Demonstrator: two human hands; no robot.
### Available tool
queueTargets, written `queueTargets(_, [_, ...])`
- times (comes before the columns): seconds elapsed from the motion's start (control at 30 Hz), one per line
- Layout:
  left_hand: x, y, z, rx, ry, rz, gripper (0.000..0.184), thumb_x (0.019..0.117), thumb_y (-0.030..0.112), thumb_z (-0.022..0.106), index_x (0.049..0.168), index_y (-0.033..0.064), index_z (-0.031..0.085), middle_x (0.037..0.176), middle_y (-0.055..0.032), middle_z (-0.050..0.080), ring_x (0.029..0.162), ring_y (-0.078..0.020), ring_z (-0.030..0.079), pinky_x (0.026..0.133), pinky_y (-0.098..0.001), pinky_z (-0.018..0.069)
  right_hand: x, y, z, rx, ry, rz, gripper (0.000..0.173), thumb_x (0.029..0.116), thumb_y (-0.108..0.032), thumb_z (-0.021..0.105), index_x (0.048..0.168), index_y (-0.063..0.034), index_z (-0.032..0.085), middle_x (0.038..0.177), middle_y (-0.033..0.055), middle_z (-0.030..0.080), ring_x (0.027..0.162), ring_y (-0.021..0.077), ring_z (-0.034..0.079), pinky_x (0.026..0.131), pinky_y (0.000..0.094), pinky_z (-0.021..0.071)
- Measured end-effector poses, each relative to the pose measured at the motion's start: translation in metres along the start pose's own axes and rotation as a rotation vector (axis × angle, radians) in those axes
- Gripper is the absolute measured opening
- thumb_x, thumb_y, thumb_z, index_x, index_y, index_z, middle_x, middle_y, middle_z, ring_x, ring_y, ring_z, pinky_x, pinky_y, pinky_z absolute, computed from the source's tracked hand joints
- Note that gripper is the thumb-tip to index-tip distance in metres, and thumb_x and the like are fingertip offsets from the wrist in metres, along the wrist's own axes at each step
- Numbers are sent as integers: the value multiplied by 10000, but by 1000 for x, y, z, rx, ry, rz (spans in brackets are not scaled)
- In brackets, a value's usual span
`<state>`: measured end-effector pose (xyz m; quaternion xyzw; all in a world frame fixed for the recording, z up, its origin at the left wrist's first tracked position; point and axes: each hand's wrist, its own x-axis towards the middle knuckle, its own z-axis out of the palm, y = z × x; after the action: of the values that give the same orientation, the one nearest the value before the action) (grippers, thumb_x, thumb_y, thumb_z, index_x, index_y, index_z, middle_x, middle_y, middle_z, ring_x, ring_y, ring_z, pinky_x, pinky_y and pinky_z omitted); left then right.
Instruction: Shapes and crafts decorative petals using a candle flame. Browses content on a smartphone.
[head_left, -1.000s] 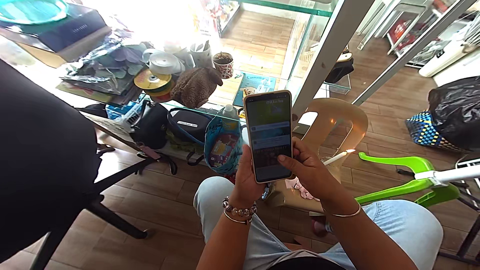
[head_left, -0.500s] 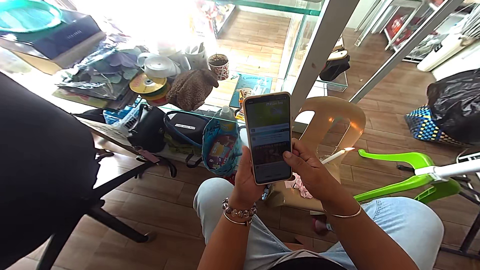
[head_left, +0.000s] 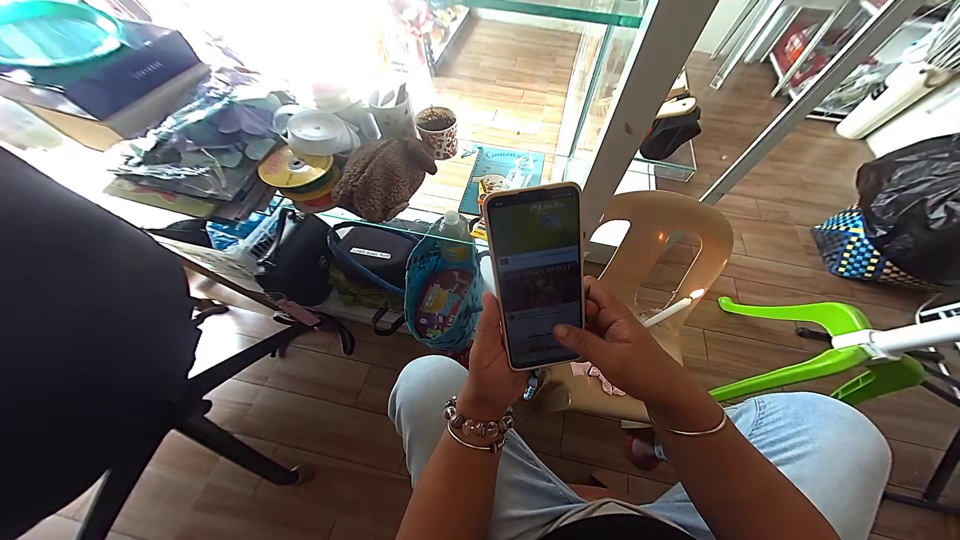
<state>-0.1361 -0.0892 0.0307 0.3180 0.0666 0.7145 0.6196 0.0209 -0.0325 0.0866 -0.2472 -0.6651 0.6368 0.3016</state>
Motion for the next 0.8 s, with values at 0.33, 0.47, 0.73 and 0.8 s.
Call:
queueTargets(0.33, [-1,-1,0,28,-26,-5,498,1021,578,480,1336,234,652,1228,-7,716,1136,-121,683,976,-328,565,-1,-2,2,21,55,13,252,1007,-267,615,1222,-146,563,1001,-23,710,914,55,697,796,210,584])
queueTargets(0.47, [-1,-2,-1,28,-34,-5,494,1022,576,482,1325,228,657,1217,-6,719,1135,-117,682,975,-324,564,0,-4,4,11,78,42,299,948,-134,677,1223,-111,563,1012,11,722,932,92,716,830,249,607])
queueTargets(0.73, [-1,-1,0,12,-32,-9,492,1024,571,477,1312,222,670,1221,-14,719,1142,-123,680,978,-329,563,-1,-3,4,26,74,17,231,985,-184,631,1200,-126,574,1003,-4,720,918,71,707,808,220,591])
queueTargets(0.8, [-1,-1,1,16,-31,-6,495,1024,575,476,1317,223,665,1223,-14,717,1139,-125,681,975,-330,564,-1,-5,5,20,80,35,273,956,-142,665,1206,-119,561,1016,8,722,926,83,715,808,228,601])
